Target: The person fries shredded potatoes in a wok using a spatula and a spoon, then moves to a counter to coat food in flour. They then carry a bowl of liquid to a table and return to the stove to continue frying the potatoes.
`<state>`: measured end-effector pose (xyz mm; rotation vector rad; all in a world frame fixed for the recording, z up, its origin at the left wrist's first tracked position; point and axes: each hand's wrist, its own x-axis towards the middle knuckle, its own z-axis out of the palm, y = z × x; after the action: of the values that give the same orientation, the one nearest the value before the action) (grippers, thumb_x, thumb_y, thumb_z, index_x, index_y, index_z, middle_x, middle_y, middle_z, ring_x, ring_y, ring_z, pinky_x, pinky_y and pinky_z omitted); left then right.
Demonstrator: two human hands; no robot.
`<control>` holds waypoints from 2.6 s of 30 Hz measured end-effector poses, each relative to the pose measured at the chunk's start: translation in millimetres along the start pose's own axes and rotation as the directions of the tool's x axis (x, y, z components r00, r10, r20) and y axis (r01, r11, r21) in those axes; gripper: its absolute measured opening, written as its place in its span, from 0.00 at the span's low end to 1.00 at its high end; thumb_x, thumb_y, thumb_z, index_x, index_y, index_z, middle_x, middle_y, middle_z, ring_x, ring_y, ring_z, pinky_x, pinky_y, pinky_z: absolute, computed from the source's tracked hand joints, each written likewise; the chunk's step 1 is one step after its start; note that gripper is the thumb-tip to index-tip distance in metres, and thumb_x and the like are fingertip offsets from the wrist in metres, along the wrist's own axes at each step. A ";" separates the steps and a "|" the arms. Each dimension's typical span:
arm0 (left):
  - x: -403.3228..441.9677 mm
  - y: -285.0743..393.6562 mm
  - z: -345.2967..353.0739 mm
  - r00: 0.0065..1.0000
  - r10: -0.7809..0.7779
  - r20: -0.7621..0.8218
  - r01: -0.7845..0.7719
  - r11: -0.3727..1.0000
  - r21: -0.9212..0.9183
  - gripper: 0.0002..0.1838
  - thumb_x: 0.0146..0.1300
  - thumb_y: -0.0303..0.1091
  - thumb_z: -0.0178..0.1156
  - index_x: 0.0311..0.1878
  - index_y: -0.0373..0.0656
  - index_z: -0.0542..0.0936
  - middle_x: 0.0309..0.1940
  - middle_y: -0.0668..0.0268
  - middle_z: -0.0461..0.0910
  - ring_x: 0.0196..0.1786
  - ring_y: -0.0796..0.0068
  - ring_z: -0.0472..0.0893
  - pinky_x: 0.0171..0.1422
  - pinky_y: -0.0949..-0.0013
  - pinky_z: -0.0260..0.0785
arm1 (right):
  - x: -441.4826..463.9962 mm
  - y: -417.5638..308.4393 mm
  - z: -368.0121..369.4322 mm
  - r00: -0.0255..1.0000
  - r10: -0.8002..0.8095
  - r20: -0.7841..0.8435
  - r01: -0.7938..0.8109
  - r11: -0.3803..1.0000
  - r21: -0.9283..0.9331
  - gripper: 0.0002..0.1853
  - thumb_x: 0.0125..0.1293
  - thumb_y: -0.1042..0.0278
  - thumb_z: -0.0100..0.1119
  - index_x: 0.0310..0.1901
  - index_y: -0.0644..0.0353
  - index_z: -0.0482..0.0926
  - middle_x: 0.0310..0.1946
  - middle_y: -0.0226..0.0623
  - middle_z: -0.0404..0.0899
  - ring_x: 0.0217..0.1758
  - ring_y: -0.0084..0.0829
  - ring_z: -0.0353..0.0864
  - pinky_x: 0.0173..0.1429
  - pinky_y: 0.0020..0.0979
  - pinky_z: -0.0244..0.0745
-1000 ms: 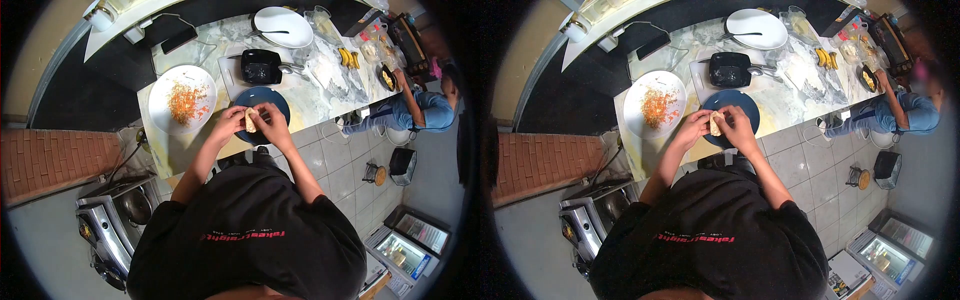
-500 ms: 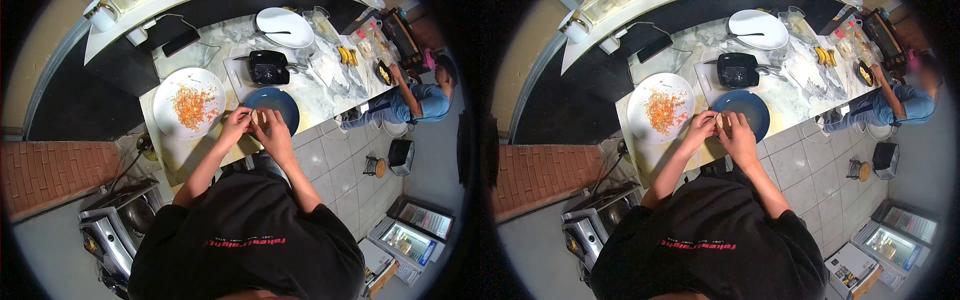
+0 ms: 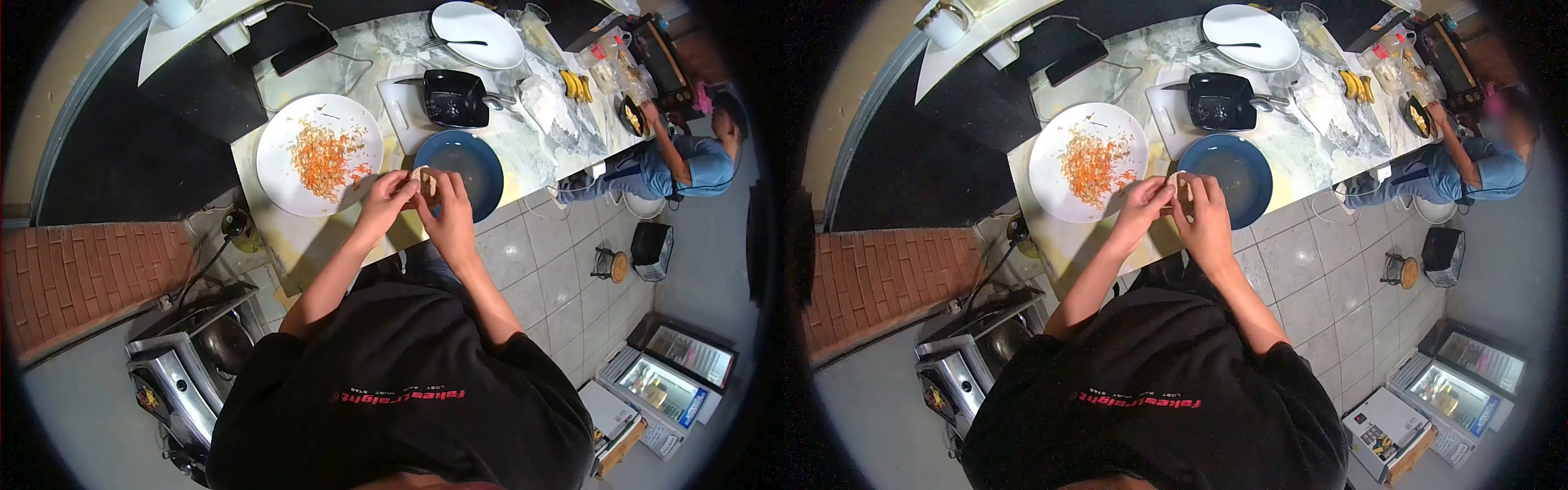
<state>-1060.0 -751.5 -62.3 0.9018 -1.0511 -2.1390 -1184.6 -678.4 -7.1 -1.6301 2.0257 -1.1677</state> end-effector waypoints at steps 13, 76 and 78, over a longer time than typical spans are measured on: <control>8.8 -1.7 14.2 0.995 0.097 0.017 -0.098 0.993 0.060 0.18 0.75 0.34 0.57 0.62 0.36 0.74 0.53 0.65 0.80 0.53 0.79 0.80 0.54 0.72 0.77 | 9.1 48.6 -18.7 0.911 0.333 0.243 -0.406 0.826 0.391 0.20 0.71 0.68 0.64 0.59 0.66 0.74 0.48 0.38 0.82 0.45 0.21 0.81 0.48 0.25 0.77; 2.3 -90.1 64.1 0.808 0.205 -0.552 0.098 0.877 0.470 0.22 0.76 0.33 0.54 0.69 0.39 0.68 0.40 0.62 0.81 0.42 0.77 0.81 0.46 0.68 0.74 | 85.0 245.7 -98.1 0.382 0.092 0.920 -0.685 0.696 0.215 0.28 0.78 0.67 0.41 0.76 0.59 0.48 0.29 0.40 0.78 0.22 0.26 0.82 0.22 0.26 0.74; 8.7 -95.7 54.3 0.822 0.245 -0.513 0.089 0.836 0.542 0.22 0.77 0.35 0.53 0.70 0.40 0.68 0.37 0.63 0.80 0.41 0.79 0.81 0.44 0.68 0.74 | 81.4 247.2 -91.4 0.408 0.102 0.907 -0.745 0.612 0.266 0.29 0.77 0.72 0.39 0.76 0.59 0.46 0.29 0.40 0.78 0.20 0.26 0.81 0.23 0.27 0.75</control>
<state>-1126.6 -684.7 -119.6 1.6051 -1.3534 -1.3333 -1438.7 -708.0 -110.3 -0.8292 1.0676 -0.5391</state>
